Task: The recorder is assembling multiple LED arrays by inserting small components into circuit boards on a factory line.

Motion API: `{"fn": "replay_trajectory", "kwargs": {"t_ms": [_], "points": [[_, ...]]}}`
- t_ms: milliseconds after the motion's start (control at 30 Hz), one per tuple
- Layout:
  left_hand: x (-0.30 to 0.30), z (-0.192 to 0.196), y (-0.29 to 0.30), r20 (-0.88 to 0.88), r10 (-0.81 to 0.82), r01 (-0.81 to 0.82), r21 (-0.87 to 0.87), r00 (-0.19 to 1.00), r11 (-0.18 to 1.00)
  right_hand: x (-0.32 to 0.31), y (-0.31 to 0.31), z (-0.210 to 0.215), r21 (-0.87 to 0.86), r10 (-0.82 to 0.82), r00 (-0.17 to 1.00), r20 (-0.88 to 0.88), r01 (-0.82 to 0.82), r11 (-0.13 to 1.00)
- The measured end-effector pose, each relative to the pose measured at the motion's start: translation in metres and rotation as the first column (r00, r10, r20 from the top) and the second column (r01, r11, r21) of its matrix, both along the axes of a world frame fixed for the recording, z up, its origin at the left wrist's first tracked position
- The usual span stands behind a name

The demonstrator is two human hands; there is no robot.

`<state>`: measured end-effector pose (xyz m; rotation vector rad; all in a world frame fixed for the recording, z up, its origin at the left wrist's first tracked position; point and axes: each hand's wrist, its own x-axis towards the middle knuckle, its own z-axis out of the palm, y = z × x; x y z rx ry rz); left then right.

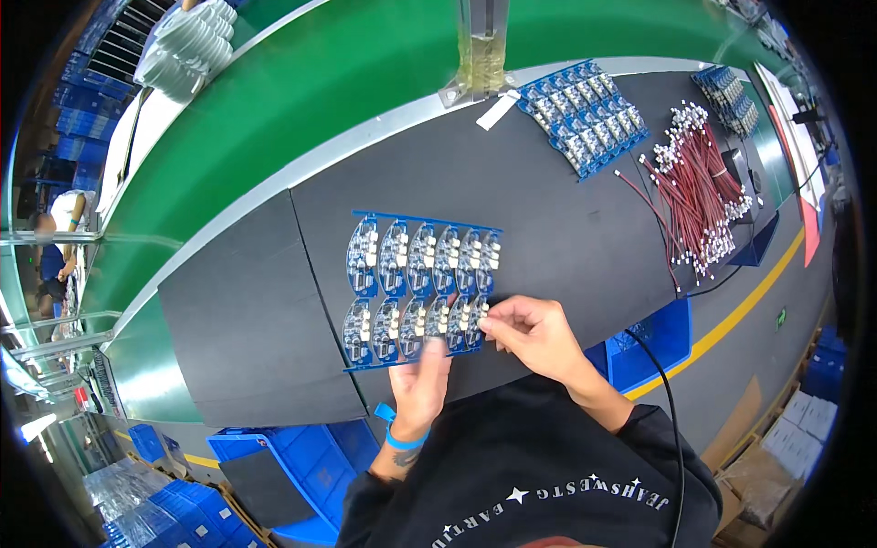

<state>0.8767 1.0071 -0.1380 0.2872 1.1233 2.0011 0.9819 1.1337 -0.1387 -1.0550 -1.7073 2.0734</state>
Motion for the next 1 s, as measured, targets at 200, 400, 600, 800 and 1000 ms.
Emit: {"fn": "replay_trajectory", "kwargs": {"t_ms": [200, 400, 600, 800, 1000], "points": [[0.009, -0.006, -0.005, -0.473, -0.021, -0.134, -0.293, 0.881, 0.947, -0.012, 0.004, 0.006, 0.050, 0.070, 0.988, 0.139, -0.077, 0.996], [0.015, -0.014, 0.009, -0.733, 0.015, -0.306, -0.265, 0.680, 0.914, -0.020, 0.003, 0.018, 0.125, 0.031, 0.981, 0.190, -0.055, 0.991], [-0.009, -0.007, 0.004, -0.787, -0.025, -0.369, -0.316, 0.616, 0.874, -0.027, 0.013, 0.026, 0.052, 0.136, 0.961, 0.241, -0.153, 0.987], [-0.013, -0.014, 0.002, -0.557, 0.084, -0.300, -0.308, 0.826, 0.903, -0.044, 0.005, 0.007, 0.113, 0.043, 0.999, -0.007, -0.042, 0.993], [-0.009, -0.006, 0.004, -0.610, 0.051, -0.303, -0.318, 0.791, 0.898, -0.059, 0.001, 0.004, -0.061, 0.101, 0.995, 0.009, -0.101, 0.993]]}}
